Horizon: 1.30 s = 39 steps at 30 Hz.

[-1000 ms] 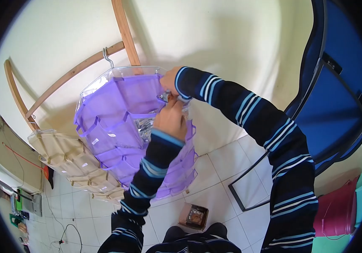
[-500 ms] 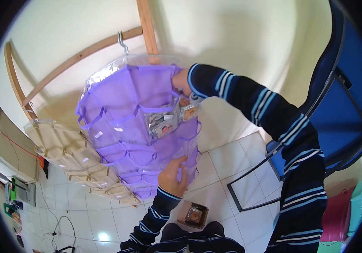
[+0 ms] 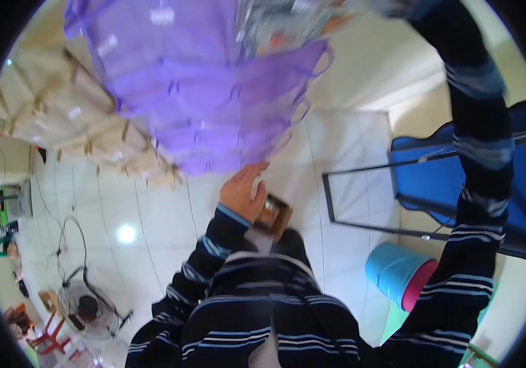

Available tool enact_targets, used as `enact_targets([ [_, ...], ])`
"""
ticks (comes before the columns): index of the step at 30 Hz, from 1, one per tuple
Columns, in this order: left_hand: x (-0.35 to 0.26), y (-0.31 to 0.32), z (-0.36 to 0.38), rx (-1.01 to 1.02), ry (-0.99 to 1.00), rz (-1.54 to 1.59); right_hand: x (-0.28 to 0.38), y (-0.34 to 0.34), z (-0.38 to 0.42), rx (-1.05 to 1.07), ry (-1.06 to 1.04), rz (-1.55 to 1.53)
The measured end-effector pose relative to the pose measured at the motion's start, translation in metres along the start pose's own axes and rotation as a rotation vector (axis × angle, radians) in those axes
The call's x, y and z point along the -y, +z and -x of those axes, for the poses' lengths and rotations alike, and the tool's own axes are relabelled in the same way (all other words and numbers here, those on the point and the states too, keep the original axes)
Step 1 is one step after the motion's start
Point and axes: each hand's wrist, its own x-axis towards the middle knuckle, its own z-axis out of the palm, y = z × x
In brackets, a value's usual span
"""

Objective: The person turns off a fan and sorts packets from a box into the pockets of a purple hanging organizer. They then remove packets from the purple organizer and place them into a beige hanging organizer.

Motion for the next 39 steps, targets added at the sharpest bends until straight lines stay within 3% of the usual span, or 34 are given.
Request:
enact_targets([
  [1,0.014,0.008,0.009,0.028,0.076,-0.038,0.038,-0.014,0.017,-0.061,0.354,-0.161],
  [2,0.04,0.024,0.026,0.049,0.029,-0.033,0.075,-0.029,0.034,-0.246,0.747,-0.435],
  [3,0.076,0.049,0.048,0.193,0.067,-0.156,0.112,-0.043,0.05,-0.512,1.044,-0.651],
  [4,0.101,0.066,0.063,0.332,0.118,-0.277,0.133,-0.025,0.081,-0.315,1.121,-0.673],
  [5,0.111,0.075,0.072,0.579,0.015,-0.332,0.155,-0.006,0.112,-0.1,1.176,-0.678],
  [6,0.115,0.084,0.083,0.828,-0.094,-0.377,0.191,0.032,0.142,0.12,1.134,-0.819],
  [7,0.124,0.093,0.093,0.833,-0.106,-0.374,0.24,0.074,0.163,0.361,1.188,-0.98],
  [8,0.133,0.102,0.104,0.87,-0.144,-0.381,0.306,0.131,0.199,0.285,1.191,-1.213],
  [9,0.138,0.11,0.119,0.915,-0.184,-0.384,0.355,0.163,0.219,0.437,1.128,-1.368],
  [10,0.144,0.117,0.128,0.92,-0.187,-0.387,0.412,0.195,0.247,0.571,1.05,-1.319],
  [12,0.153,0.127,0.143,0.68,0.105,-0.581,0.471,0.209,0.253,0.868,1.085,-1.112],
  [13,0.14,0.126,0.136,0.838,-0.003,-0.703,0.477,0.211,0.246,0.869,1.082,-1.123],
  [15,0.117,0.106,0.13,0.779,-0.102,-0.801,0.487,0.216,0.238,1.053,1.336,-0.886],
  [17,0.118,0.096,0.126,0.729,-0.247,-0.916,0.488,0.221,0.236,1.067,1.32,-0.924],
  [22,0.138,0.094,0.128,0.519,-0.179,-0.897,0.486,0.216,0.233,0.99,1.316,-0.904],
  [24,0.148,0.094,0.122,0.554,-0.444,-0.784,0.491,0.216,0.238,0.97,1.393,-1.009],
  [29,0.155,0.095,0.111,0.68,-0.301,-0.891,0.502,0.205,0.256,0.719,1.272,-0.998],
  [31,0.167,0.105,0.114,0.494,-0.029,-1.013,0.505,0.203,0.261,0.653,1.21,-0.972],
  [33,0.172,0.111,0.113,0.552,-0.027,-0.98,0.51,0.207,0.269,0.652,1.046,-1.028],
  [37,0.163,0.107,0.106,0.667,-0.028,-0.862,0.513,0.207,0.272,0.475,1.083,-1.094],
  [39,0.157,0.099,0.099,0.69,-0.033,-0.785,0.504,0.2,0.268,0.415,1.333,-1.198],
])
